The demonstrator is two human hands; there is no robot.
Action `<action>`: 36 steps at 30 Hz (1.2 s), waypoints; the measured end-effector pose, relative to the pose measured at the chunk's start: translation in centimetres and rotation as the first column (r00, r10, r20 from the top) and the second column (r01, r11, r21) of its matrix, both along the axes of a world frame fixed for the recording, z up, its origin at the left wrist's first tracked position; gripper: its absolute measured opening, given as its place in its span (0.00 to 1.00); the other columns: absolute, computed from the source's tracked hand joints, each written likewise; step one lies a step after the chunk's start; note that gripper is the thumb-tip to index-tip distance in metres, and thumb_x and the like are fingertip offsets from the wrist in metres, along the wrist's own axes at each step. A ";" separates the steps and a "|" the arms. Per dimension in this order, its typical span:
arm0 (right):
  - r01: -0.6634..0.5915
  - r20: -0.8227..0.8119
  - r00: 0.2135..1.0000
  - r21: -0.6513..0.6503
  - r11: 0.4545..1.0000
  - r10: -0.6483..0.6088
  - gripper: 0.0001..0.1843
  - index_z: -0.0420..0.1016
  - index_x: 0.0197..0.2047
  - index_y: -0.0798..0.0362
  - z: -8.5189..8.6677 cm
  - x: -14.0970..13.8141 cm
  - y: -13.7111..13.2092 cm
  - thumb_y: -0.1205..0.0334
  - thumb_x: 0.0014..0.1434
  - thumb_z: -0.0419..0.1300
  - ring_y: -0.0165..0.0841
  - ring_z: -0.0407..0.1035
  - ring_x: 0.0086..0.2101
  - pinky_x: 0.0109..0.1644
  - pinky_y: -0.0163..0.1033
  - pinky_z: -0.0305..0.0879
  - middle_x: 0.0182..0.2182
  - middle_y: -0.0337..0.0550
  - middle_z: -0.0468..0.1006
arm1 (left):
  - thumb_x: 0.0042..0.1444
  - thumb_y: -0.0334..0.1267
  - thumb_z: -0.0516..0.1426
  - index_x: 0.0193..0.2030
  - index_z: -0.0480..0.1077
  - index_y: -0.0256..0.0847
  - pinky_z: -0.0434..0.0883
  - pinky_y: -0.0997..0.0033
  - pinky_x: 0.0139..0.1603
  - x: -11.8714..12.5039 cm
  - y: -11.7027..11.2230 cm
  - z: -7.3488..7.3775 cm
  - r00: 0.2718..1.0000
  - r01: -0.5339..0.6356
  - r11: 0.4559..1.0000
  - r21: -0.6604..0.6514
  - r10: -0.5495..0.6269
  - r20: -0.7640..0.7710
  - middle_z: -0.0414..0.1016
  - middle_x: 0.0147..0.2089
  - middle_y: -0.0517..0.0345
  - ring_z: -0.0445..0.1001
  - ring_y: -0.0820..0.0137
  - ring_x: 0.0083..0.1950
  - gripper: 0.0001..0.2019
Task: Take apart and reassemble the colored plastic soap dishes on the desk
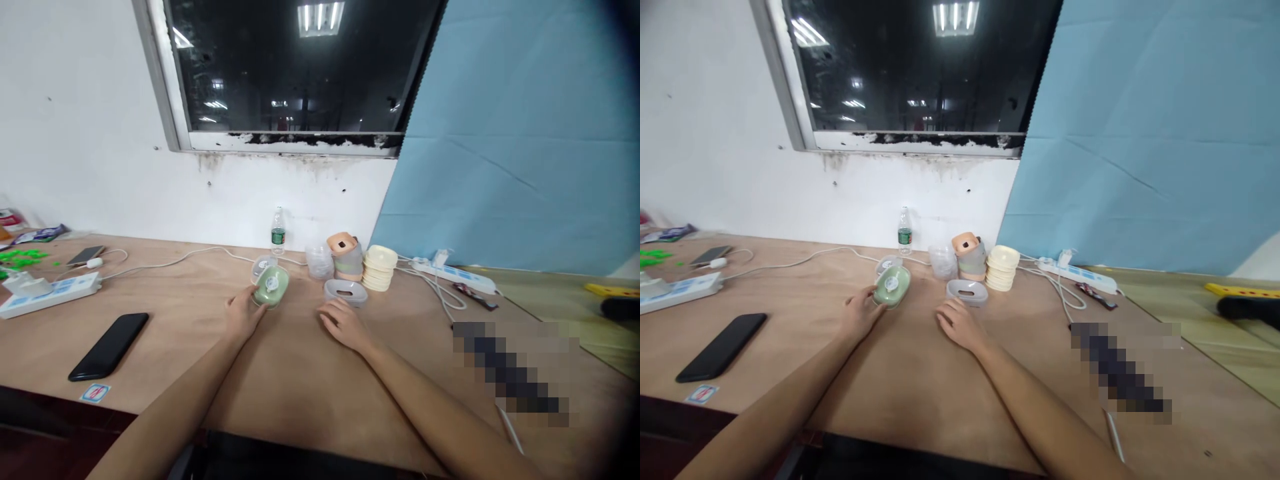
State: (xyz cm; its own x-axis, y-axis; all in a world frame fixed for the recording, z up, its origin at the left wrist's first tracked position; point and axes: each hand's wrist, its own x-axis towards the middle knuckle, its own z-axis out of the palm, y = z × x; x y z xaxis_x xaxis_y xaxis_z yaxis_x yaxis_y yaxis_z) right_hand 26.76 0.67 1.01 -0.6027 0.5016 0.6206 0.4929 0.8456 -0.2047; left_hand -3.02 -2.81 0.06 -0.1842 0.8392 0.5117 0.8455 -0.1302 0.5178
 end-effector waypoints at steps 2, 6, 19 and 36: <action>-0.012 0.015 1.000 -0.009 1.000 0.012 0.10 0.73 0.44 0.52 -0.1 -0.1 0.1 0.65 0.63 0.52 0.37 0.67 0.40 0.48 0.47 0.65 0.37 0.46 0.76 | 0.53 0.48 0.60 0.58 0.63 0.48 0.57 0.56 0.59 0.5 -0.8 0.1 0.997 0.038 0.998 -0.040 -0.041 -0.072 0.69 0.59 0.52 0.67 0.60 0.60 0.26; -0.019 0.045 0.999 -0.020 1.000 0.020 0.11 0.73 0.44 0.52 -0.2 -0.2 0.1 0.65 0.64 0.51 0.37 0.67 0.39 0.47 0.47 0.65 0.37 0.47 0.76 | 0.46 0.56 0.62 0.63 0.58 0.49 0.55 0.54 0.61 2.1 -0.9 0.8 0.980 0.056 0.995 -0.080 -0.071 -0.186 0.59 0.66 0.47 0.59 0.55 0.65 0.38; 0.036 -0.028 0.999 -0.155 0.987 -0.041 0.18 0.67 0.56 0.50 0.0 -1.2 -0.7 0.59 0.64 0.52 0.39 0.67 0.50 0.55 0.48 0.65 0.49 0.50 0.72 | 0.49 0.44 0.61 0.61 0.63 0.45 0.62 0.56 0.62 2.9 -0.5 0.1 0.838 0.522 0.850 -0.073 -0.527 -0.139 0.61 0.65 0.49 0.63 0.58 0.63 0.30; 0.106 -0.064 0.991 -0.158 0.982 -0.117 0.29 0.56 0.65 0.52 -0.2 -1.8 -0.9 0.54 0.63 0.54 0.42 0.67 0.51 0.54 0.52 0.66 0.55 0.55 0.70 | 0.63 0.49 0.48 0.57 0.65 0.44 0.66 0.58 0.59 4.3 -0.3 2.6 0.888 0.286 0.927 0.245 -0.352 0.295 0.70 0.57 0.50 0.68 0.61 0.58 0.20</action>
State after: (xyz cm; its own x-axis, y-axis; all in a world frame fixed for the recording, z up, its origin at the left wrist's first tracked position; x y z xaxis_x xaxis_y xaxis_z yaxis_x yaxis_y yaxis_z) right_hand 24.94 -0.23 0.82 -0.4942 0.6558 0.5707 0.5613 0.7420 -0.3666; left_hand 1.26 -3.13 2.63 -0.1077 0.7741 0.6239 0.5280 -0.4872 0.6956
